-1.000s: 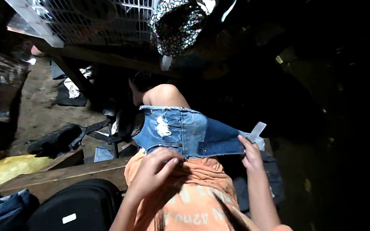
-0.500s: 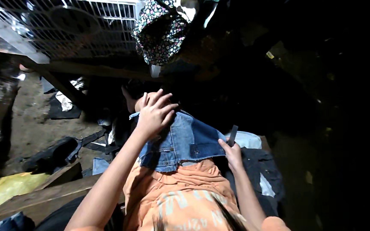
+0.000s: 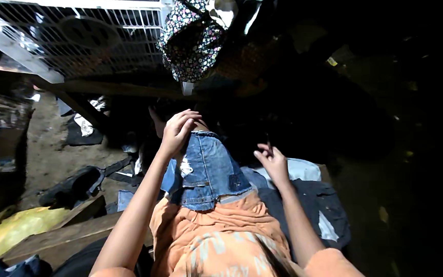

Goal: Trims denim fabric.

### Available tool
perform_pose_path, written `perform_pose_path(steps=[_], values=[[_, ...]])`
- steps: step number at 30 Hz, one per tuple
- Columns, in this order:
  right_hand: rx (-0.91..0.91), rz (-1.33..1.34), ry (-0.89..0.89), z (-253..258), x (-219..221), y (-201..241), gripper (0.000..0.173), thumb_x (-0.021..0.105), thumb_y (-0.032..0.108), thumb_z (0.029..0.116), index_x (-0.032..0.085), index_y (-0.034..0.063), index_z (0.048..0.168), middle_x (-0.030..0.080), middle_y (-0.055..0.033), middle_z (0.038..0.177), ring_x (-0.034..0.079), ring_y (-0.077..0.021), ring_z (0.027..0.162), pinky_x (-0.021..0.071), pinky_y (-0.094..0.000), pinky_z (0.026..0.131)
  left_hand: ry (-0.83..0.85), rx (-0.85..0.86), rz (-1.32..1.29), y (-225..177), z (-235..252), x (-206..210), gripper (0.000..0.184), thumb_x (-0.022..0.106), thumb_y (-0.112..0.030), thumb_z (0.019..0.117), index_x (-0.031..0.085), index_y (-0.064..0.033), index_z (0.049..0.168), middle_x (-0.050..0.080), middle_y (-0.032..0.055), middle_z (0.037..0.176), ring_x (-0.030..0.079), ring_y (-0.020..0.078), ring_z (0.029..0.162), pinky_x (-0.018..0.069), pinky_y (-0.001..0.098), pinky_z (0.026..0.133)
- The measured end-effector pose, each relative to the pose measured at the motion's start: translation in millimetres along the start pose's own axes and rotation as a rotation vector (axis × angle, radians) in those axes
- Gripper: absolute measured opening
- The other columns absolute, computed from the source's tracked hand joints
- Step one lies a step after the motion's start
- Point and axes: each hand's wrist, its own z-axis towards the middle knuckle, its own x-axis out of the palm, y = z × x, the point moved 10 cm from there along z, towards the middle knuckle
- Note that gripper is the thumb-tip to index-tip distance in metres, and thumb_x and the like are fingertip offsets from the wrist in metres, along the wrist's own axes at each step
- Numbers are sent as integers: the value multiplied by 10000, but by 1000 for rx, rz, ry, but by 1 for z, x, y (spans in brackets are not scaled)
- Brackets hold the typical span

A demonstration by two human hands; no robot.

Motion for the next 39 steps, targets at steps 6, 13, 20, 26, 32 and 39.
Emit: perform_pose_path(steps=[6,13,20,26,32,39], values=[[-611,251,8,16,57,146,475,857,245,763,724,-44,1116,667,-123,937,610,-104,756,523,-228,669,-76,-39,-120,6,9,-1,356,426,-164,1071,715,29,1148,701,134,1189,647,167,1128,499,367,1014],[-664,215,69,38,101,181,193,748,159,891,709,-29,905,644,-112,880,628,-133,751,538,-251,683,-194,-176,-250,29,3,-14,380,369,-156,1093,698,29,1138,724,57,1107,646,27,1036,495,275,992],[-572,277,131,45,113,172,200,705,186,937,672,-11,931,625,-73,888,602,-72,785,512,-201,736,-413,-196,-184,43,-52,-43,531,466,-358,1061,519,68,1374,564,189,1403,558,181,1284,455,353,1065],[-569,316,120,46,116,170,210,664,223,980,640,19,933,600,-55,885,564,-45,738,482,-168,665,-323,-154,-89,34,-74,-38,276,674,-144,944,645,52,1135,650,132,1085,628,116,996,521,272,901],[-451,302,107,45,115,156,254,553,269,1048,662,41,1066,638,-53,918,555,-47,699,472,-199,635,-346,-36,82,27,-64,-44,223,515,-79,1034,651,89,977,632,135,877,607,100,836,494,224,818],[-387,486,320,52,117,130,280,574,254,1037,678,35,1177,713,-15,1030,609,26,776,515,-160,702,-232,-58,253,23,-67,-48,177,526,-12,1009,661,94,1052,681,208,839,656,240,698,545,388,694]])
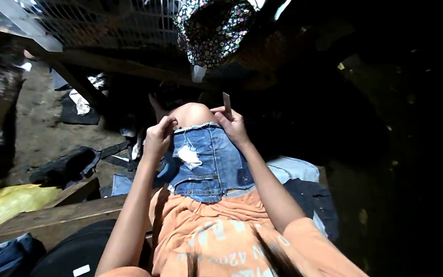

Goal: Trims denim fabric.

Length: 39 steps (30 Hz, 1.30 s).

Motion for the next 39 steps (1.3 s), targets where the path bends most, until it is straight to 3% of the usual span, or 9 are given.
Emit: perform_pose_path(steps=[2,5,10,14,17,20,26,33,39], values=[[24,65,79,-6,-7,-11,306,686,242,924,658,57,1166,597,13,783,468,8,572,410,-149,513,37,3,50,2,-2,-17,185,532,-23,1016,663,95,1072,686,215,848,652,252,686,546,404,688],[60,83,180,-12,-12,-15,341,750,222,826,637,72,1111,546,46,771,394,24,553,332,-132,482,30,-14,108,6,-8,-41,193,525,-36,1023,666,90,1067,675,204,816,623,224,647,526,380,654],[58,90,200,-11,-15,-9,144,718,167,883,644,93,982,622,11,779,539,-11,597,455,-166,518,96,-73,174,8,-2,-39,200,540,-73,1040,673,73,1076,670,228,803,643,325,666,527,503,661],[4,-60,223,-6,-19,-1,120,708,169,923,664,58,932,636,-16,844,573,-38,683,496,-201,611,343,-299,238,24,3,-12,275,518,-172,1078,681,37,1148,698,267,950,682,465,892,497,680,820],[-57,-133,217,-2,-23,4,109,725,145,906,683,44,915,647,-37,950,596,-52,781,512,-206,680,232,-225,149,11,9,-7,274,532,-170,1064,697,31,1150,687,232,1067,680,400,944,516,623,848],[-31,-95,207,-3,-27,2,176,736,101,876,691,44,1036,660,-32,972,570,-36,716,480,-185,611,53,-18,-40,-27,19,-10,278,589,-196,1006,699,22,1140,676,185,1111,673,261,964,560,430,855],[-87,-154,252,4,-20,12,93,740,17,856,718,31,945,679,-63,1013,629,-74,801,536,-214,682,222,219,98,-91,37,34,203,774,-225,875,757,-92,1027,685,149,1054,625,361,1037,514,506,872],[-320,-547,156,1,-4,33,111,637,57,949,706,-23,984,682,-145,1021,685,-229,856,581,-389,731,157,411,366,-105,43,38,150,650,-152,974,731,-30,942,693,167,983,670,354,906,520,461,729],[-168,-221,141,-2,-8,8,172,549,114,1024,652,-15,975,622,-81,977,590,-65,827,506,-193,749,234,215,412,-101,50,48,130,619,-69,970,680,43,940,660,218,934,659,405,913,516,507,743]])
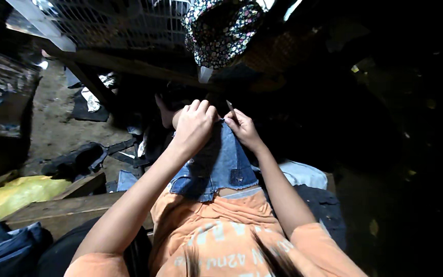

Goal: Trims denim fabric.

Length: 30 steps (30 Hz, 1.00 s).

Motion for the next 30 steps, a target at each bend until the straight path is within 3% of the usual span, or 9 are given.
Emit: perform_pose_path(steps=[4,8,11,14,17,19,23,26,30], values=[[55,105,55,-2,-2,-2,188,566,156,1028,642,8,942,593,-27,896,558,-8,781,483,-163,720,105,-90,30,-19,-1,-1,112,579,18,949,648,91,997,676,246,954,682,414,986,535,521,820],[-29,126,56,5,-8,8,272,644,288,970,628,38,865,582,10,865,550,24,750,473,-129,667,192,-147,-105,-15,0,-4,104,572,-32,984,622,32,1049,669,191,800,705,393,800,556,538,673],[-22,86,64,8,-6,5,111,700,120,876,660,16,872,623,-34,905,575,-17,767,492,-159,682,227,-184,-194,-3,-1,1,135,558,-80,1021,623,15,1091,675,194,867,700,396,833,551,549,670],[-63,-101,20,9,-8,8,91,658,99,882,684,12,882,654,-69,931,609,-82,793,521,-229,707,238,-205,-250,3,-4,5,169,535,-114,1047,616,14,1121,681,199,949,701,392,895,562,555,719],[-108,-314,-42,9,-8,15,137,662,99,845,708,-3,925,688,-127,983,666,-212,805,547,-392,662,284,-243,-244,7,-5,6,157,528,-98,1046,593,17,1132,668,201,851,695,405,853,549,552,698],[-145,-379,-70,10,-6,20,152,674,87,816,708,-3,934,695,-141,994,687,-246,814,554,-418,635,274,-254,-237,8,-7,2,146,541,-97,1042,590,13,1125,663,191,828,696,390,825,548,539,683],[-71,-243,-68,11,0,8,135,634,11,828,686,-17,949,677,-137,1012,660,-212,842,552,-375,701,285,-326,-343,16,-16,-3,189,524,-161,1071,600,-8,1152,663,173,853,678,337,771,550,524,681],[-1,-10,-76,8,1,-4,99,577,-21,844,662,-10,894,653,-88,957,612,-87,836,516,-208,730,314,-366,-447,29,-33,-1,241,515,-237,1081,615,-22,1124,625,128,773,628,264,685,526,470,632],[60,156,-36,3,1,-14,98,592,10,843,671,10,900,639,-39,937,579,-23,804,477,-161,677,356,-391,-514,56,-63,2,275,616,-299,1022,683,-73,881,596,24,672,579,147,617,483,393,589]])
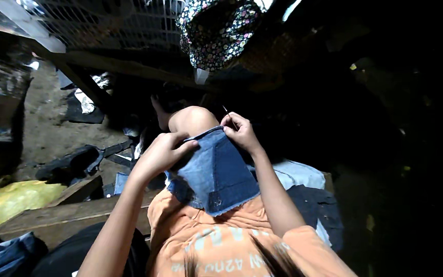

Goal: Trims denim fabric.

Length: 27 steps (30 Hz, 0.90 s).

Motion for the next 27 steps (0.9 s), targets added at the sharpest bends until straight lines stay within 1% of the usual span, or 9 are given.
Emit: perform_pose_path(steps=[3,7,10,13,16,19,21,24,27], values=[[5,-21,-4,1,2,-1,97,588,6,843,666,5,901,642,-49,943,583,-35,800,481,-171,673,-24,7,-49,14,-9,-8,231,615,-236,1012,694,-98,845,593,-27,657,558,69,601,470,308,581],[14,-147,-39,2,4,-7,106,607,28,882,681,-14,946,672,-88,919,602,-93,747,510,-247,662,-45,-43,-102,23,-8,-14,168,603,-195,1020,704,-76,956,626,-12,725,575,75,655,491,324,644],[66,-111,-63,-3,8,-18,141,585,71,981,672,-39,999,656,-104,862,571,-91,691,497,-249,641,-67,-90,-130,34,-2,-16,231,584,-182,1032,642,-66,841,546,-10,655,511,79,598,433,306,590],[178,50,-76,-10,15,-38,203,545,157,1040,642,-18,1007,601,-43,820,523,-30,690,460,-205,649,-58,-165,-225,46,3,-13,335,545,-200,1058,616,-60,761,535,-14,625,500,53,572,427,262,567],[360,322,-65,-17,20,-63,124,601,192,1013,624,71,998,581,62,789,520,42,674,461,-152,637,-10,-80,-338,54,6,-5,265,582,-148,1003,601,-106,742,540,-77,614,509,-14,561,439,181,551],[535,491,27,-29,22,-93,101,624,110,972,609,76,1066,614,61,785,560,17,658,505,-179,636,60,-90,-316,80,-4,4,75,649,-117,933,643,-85,866,596,-91,683,554,-35,633,486,176,627],[653,538,105,-43,25,-110,186,576,43,949,582,54,1134,616,48,784,567,0,646,512,-191,632,48,-161,-204,103,-16,5,137,650,-138,963,663,-2,960,626,-12,758,563,20,697,494,263,701],[742,488,173,-60,24,-120,242,541,9,957,563,5,1199,642,7,858,610,-21,724,543,-215,711,-45,-214,-131,116,-31,1,239,609,-187,996,681,34,1054,663,78,874,589,114,780,496,370,764],[803,320,54,-72,7,-126,269,608,49,986,600,-18,1246,670,-92,1013,632,-89,836,543,-265,772,-144,-106,-167,97,-35,-10,344,607,-191,975,647,38,1229,695,157,1151,662,232,1046,522,467,943]])
